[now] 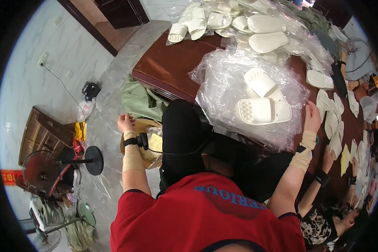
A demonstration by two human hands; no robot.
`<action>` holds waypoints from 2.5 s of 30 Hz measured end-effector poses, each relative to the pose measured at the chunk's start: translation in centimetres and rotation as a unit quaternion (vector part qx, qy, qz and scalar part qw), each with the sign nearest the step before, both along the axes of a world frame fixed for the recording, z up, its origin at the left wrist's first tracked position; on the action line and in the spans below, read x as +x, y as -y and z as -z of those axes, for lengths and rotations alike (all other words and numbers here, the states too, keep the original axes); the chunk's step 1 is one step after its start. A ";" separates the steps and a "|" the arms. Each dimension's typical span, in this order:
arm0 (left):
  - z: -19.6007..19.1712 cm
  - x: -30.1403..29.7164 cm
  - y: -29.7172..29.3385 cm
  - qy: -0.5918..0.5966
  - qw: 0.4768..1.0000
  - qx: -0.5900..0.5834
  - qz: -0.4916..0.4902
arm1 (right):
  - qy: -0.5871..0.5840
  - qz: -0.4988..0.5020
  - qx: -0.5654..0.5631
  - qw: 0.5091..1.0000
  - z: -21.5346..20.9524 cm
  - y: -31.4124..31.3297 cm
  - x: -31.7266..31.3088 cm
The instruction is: The recorder is using scissors to trim excess material or threads from white plastic slipper components.
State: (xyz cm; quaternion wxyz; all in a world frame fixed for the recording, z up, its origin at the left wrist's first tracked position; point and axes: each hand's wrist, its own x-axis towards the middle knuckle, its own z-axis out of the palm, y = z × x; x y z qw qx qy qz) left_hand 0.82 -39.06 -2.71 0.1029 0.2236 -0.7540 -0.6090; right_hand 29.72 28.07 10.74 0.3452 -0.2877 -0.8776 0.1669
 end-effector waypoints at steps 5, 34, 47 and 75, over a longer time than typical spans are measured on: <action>0.0 -1.8 4.0 0.094 0.908 -0.406 -0.037 | 0.014 -0.122 -0.216 0.969 -1.1 6.1 -4.4; -4.5 2.7 -45.2 -0.300 0.666 -0.370 0.573 | 0.189 -0.185 -0.009 0.964 -1.4 5.7 -1.2; -3.4 2.2 -44.3 -0.311 0.699 -0.242 0.596 | 0.159 -0.125 0.147 0.968 0.4 7.6 -4.8; -3.6 2.1 -44.7 -0.314 0.709 -0.229 0.589 | -0.182 0.184 0.017 0.966 -3.4 1.8 -2.6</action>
